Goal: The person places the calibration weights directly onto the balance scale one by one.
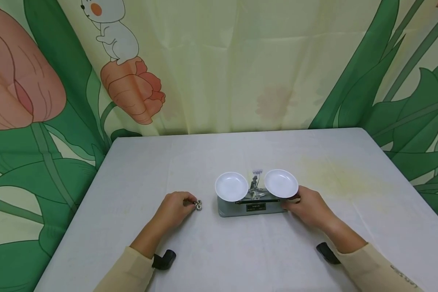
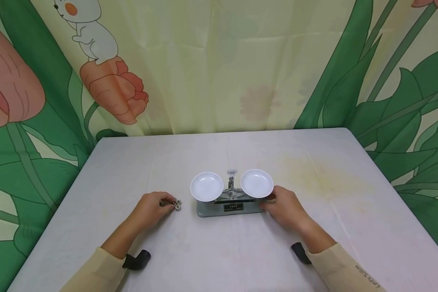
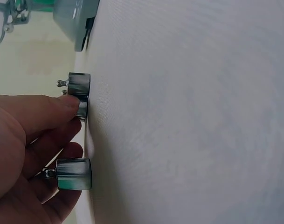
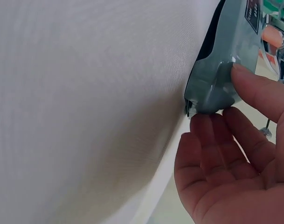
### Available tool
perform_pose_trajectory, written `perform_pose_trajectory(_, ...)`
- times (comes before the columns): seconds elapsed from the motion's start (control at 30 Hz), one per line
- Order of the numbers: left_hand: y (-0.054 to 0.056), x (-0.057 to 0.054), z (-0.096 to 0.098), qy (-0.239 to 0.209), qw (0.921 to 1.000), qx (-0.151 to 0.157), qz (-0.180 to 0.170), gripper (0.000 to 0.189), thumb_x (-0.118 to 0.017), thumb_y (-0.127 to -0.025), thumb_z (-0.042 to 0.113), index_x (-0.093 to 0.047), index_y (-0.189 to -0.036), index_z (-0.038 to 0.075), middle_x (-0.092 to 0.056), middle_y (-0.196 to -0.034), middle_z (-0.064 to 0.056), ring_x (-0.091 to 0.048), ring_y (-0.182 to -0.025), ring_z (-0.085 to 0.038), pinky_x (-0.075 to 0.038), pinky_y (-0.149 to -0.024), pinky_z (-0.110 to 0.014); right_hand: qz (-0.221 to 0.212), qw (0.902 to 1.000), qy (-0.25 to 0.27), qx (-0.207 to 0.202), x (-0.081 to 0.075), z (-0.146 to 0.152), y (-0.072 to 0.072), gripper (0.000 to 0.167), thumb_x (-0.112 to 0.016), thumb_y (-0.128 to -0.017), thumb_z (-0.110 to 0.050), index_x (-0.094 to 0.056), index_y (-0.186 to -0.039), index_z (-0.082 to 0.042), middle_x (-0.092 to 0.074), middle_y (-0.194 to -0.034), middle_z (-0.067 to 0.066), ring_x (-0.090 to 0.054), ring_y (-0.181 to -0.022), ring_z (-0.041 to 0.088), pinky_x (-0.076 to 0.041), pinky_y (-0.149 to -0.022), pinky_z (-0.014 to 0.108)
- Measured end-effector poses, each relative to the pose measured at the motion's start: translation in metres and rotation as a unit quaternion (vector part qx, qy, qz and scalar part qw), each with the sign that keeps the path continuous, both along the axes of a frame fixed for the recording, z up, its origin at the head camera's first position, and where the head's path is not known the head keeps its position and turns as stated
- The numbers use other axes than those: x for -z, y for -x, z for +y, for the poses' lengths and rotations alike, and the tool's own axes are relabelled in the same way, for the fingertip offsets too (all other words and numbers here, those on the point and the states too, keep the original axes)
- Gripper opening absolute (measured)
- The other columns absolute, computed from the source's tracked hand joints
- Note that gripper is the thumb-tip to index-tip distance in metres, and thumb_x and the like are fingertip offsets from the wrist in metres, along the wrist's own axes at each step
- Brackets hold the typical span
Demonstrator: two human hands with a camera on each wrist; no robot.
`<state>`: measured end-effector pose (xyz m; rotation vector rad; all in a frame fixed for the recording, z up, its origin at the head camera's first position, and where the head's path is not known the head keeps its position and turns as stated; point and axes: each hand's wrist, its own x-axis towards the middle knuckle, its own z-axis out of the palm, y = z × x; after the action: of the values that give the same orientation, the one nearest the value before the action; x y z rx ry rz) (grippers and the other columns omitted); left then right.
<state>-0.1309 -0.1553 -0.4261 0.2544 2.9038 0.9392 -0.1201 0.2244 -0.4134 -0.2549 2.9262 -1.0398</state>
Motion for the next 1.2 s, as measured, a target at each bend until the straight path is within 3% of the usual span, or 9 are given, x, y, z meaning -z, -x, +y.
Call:
perform_pose_trajectory(0.53, 0.003, 0.001, 0.002, 0.027, 0.9995, 0.008, -0.012, 0.011, -0.076, -0.085, 0.002, -0.073, -0.094, 0.007, -0.069, -0.091, 0.001, -0.063, -0.091, -0.019, -0.054, -0.083, -0.037, -0.032, 0.9995, -0.001, -0.003, -0.001, 0.001, 0.004, 0.053, -0.083, -0.082, -0.024, -0.063, -0.118, 0.009, -0.071, -0.105, 0.019, -0.065, -0.101, 0.038, -0.051, -0.083, 0.053)
perform_pose_trajectory(0.73, 0.003, 0.000, 0.002, 0.033, 0.9993, 0.010, -0.017, 0.012, -0.077, -0.085, 0.004, -0.074, -0.096, 0.008, -0.069, -0.092, 0.001, -0.063, -0.095, -0.020, -0.053, -0.086, -0.039, -0.030, 0.9995, -0.002, -0.003, -0.001, 0.001, 0.003, 0.053, -0.083, -0.082, -0.023, -0.063, -0.117, 0.010, -0.071, -0.104, 0.019, -0.065, -0.101, 0.039, -0.050, -0.085, 0.055)
perform_pose_trajectory(1.2, 0.003, 0.000, 0.001, 0.024, 0.9995, 0.016, -0.013, 0.011, -0.076, -0.084, 0.003, -0.072, -0.093, 0.008, -0.067, -0.089, 0.003, -0.060, -0.088, -0.017, -0.052, -0.081, -0.037, -0.019, 0.9997, 0.003, 0.013, 0.002, -0.008, -0.012, 0.044, -0.080, -0.084, -0.017, -0.063, -0.118, 0.006, -0.070, -0.108, 0.019, -0.067, -0.102, 0.038, -0.050, -0.089, 0.055)
